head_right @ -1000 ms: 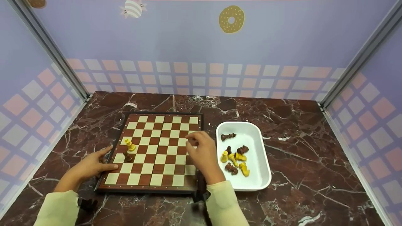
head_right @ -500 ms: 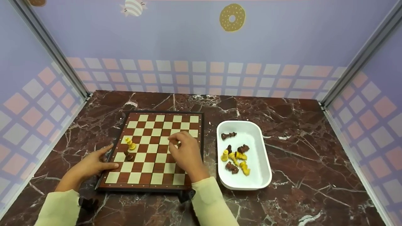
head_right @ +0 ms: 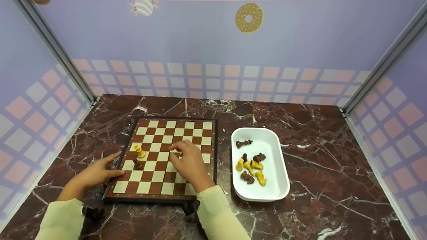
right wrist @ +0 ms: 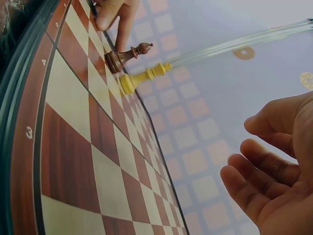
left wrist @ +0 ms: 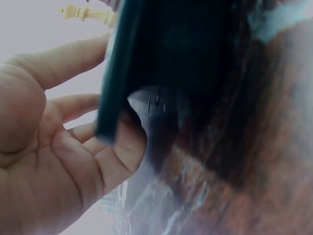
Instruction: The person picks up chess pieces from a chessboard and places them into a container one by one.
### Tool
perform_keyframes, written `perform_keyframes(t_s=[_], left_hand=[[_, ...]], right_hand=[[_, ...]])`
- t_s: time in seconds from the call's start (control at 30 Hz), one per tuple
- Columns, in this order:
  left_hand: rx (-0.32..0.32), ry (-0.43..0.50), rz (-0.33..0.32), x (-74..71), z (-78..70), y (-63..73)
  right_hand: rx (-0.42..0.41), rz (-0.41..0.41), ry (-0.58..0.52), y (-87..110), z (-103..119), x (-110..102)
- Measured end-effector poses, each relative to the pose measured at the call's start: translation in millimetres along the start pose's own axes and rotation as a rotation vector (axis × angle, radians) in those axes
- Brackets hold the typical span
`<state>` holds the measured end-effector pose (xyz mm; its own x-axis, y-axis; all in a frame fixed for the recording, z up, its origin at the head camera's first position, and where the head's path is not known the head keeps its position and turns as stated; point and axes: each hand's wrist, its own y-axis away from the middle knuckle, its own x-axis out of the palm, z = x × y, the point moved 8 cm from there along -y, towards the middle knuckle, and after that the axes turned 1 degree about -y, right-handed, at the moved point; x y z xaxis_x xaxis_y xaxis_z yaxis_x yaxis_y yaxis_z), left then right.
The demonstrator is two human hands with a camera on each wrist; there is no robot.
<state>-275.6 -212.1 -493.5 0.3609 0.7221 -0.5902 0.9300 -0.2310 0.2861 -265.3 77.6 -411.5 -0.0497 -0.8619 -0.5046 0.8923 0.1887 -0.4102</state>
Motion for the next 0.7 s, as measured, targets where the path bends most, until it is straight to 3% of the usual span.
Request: perform_keyframes(t_s=[0.17,0.43,0.7], left_hand=[[-0.001,0.067,-0.001,-1.1,-1.9,0.9],[0.017,-0.007,-0.055,-3.8,-7.7,3.7],[-0.010,0.012,-0.079,-4.2,-3.5,4.6]], right_hand=[[0.012,0.048,0.013,-0.3,3.2,8.7],[-0.015,0.109,0.061,-1.4,11.1,27.2],[-0.001,0.183,0.098,-4.7,17.4,48.3]])
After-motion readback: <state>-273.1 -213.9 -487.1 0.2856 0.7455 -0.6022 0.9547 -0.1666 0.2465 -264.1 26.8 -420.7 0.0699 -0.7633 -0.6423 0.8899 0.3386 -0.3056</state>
